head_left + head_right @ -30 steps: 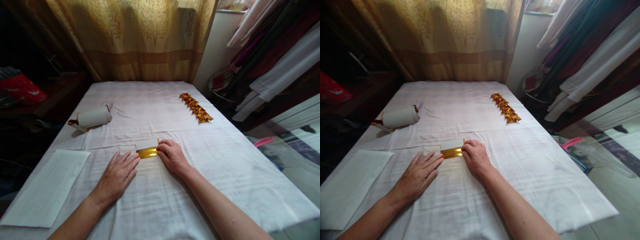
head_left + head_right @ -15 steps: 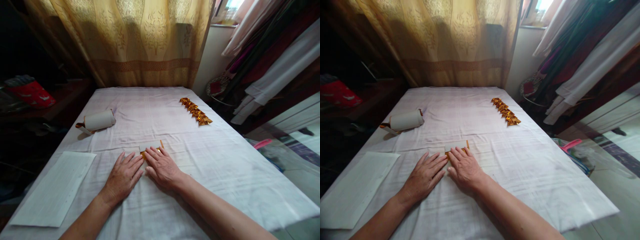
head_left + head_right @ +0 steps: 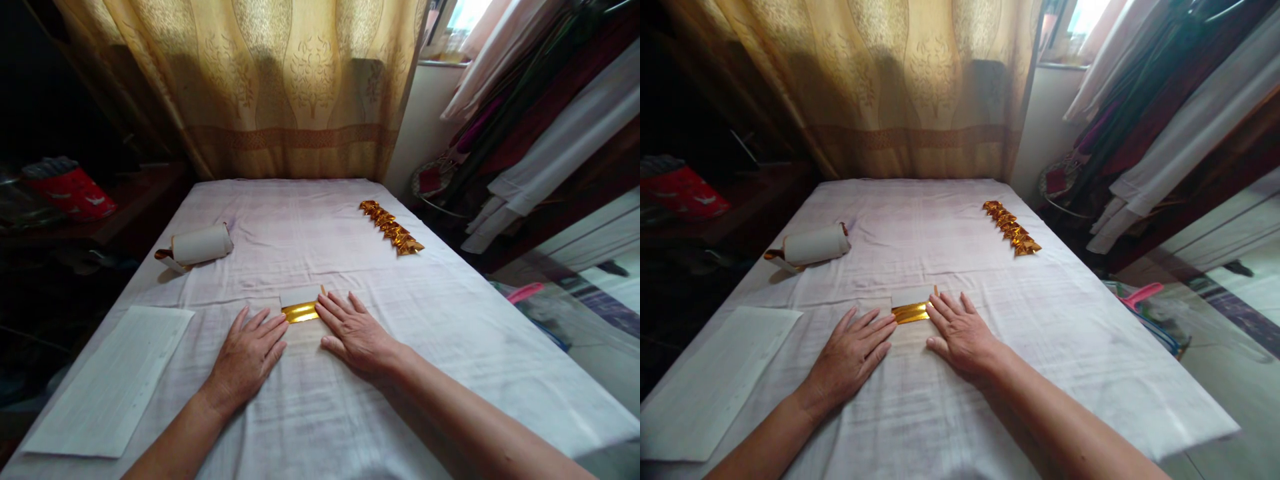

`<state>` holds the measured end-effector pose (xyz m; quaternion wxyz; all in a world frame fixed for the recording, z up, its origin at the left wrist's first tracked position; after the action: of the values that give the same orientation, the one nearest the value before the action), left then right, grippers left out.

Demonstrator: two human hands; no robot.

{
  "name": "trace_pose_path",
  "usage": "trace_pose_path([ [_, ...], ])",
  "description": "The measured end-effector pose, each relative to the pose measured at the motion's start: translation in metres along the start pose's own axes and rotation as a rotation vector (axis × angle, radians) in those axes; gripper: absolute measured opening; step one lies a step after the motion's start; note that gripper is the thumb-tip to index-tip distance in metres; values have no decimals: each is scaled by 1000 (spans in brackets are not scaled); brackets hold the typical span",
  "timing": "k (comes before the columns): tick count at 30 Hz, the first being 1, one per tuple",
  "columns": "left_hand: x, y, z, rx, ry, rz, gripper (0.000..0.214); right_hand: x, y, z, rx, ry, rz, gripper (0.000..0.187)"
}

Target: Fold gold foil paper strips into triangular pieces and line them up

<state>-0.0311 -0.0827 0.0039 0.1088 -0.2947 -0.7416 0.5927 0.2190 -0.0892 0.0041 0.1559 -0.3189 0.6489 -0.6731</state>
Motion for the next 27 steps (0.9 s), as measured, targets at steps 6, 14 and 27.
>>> trace_pose_path([
  [6, -1, 2, 0, -7, 18, -14, 36, -17, 2, 12, -44, 79, 69, 64],
  [14, -8, 2, -2, -55, -8, -4, 33, 17, -9, -1, -154, 29, 93, 63],
  [27, -13, 0, -5, -76, 64, -4, 39, 25, 3, -6, -34, -12, -50, 59],
])
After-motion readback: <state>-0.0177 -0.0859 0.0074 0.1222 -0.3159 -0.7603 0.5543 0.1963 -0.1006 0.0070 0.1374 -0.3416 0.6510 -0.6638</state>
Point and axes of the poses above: each hand's wrist, its own z-axis away from the middle knuckle, its own y-axis out of the palm, x = y × z, the point moved 2 cm from there along -z, towards the middle knuckle, and after that the axes turned 9 degrees about -y, right-handed, at the moved point
